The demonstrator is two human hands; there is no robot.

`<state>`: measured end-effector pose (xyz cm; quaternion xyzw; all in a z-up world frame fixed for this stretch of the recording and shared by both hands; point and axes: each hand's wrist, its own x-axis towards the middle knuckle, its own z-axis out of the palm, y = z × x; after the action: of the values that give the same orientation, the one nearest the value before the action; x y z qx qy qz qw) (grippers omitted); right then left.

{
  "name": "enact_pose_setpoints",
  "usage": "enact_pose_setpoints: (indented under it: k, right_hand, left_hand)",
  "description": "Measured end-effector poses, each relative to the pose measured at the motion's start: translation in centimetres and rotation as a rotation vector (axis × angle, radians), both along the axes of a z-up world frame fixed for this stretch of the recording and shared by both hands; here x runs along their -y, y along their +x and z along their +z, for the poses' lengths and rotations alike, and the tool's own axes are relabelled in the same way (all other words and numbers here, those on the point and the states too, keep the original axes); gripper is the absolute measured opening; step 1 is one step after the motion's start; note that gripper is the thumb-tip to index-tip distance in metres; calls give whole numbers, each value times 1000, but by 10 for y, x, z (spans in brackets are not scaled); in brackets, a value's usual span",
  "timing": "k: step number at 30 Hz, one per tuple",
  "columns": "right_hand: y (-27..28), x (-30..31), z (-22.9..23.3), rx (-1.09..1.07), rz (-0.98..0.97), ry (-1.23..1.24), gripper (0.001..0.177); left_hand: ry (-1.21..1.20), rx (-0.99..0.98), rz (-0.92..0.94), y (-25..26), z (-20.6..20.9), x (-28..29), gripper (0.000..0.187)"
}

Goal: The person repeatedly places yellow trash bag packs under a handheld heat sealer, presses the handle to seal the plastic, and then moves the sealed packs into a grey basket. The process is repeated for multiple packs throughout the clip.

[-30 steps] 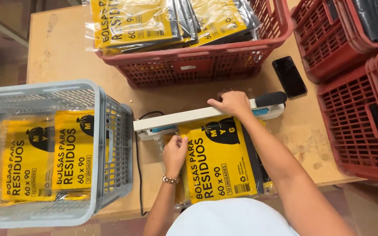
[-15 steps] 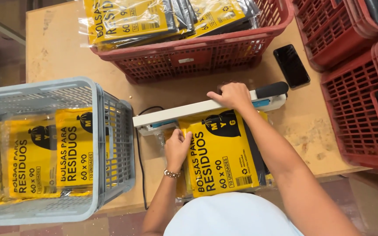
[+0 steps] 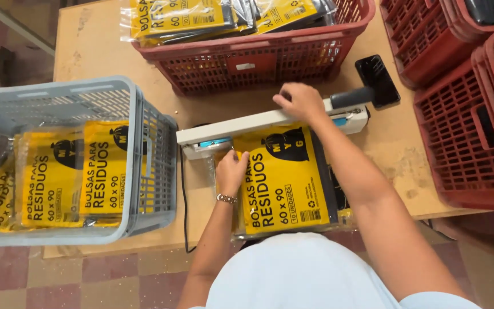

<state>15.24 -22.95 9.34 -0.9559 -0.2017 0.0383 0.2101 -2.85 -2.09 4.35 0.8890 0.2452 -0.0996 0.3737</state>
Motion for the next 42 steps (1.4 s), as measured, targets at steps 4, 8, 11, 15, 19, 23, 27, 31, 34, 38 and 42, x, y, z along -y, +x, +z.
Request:
enact_pose_setpoints:
  k: [4, 8, 11, 15, 19, 23, 27, 31, 34, 38, 42]
  right_hand:
    - [-20, 9, 30, 321, 178, 452, 13]
    - [-87, 30, 29, 555, 206, 735, 8]
    - [-128, 60, -17, 317, -278, 688, 48]
    - [-149, 77, -29, -227, -534, 877, 84]
    - [-166, 87, -6, -467, -484, 1091, 58]
    - [-181, 104, -1, -442, -443, 1167, 41]
    - [-178, 122, 23, -401, -479, 1182, 32]
    - [-175, 134, 30, -339, -531, 1165, 27]
    - [-172, 151, 26, -312, -556, 1146, 30]
    - [-166, 197, 5, -271, -582, 1005, 38]
    - [-141, 292, -84, -153, -562, 644, 56]
  left_hand:
    - [-44, 167, 65, -3, -19, 11, 36]
    - [-405, 484, 118, -15, -21, 24, 20]
    - [-634, 657, 129, -28, -2, 36, 18]
    - [-769, 718, 140, -31, -8, 48, 17]
    - [-758, 705, 97, -22, 15, 52, 8]
    - [-657, 690, 72, -3, 78, 52, 10]
    - [-605, 766, 64, 0, 92, 63, 8]
    - [-600, 728, 106, 4, 88, 78, 5]
    - [-579, 674, 128, 7, 83, 93, 4]
    - [-519, 589, 74, 8, 78, 108, 6]
    - [-437, 619, 60, -7, 89, 93, 5]
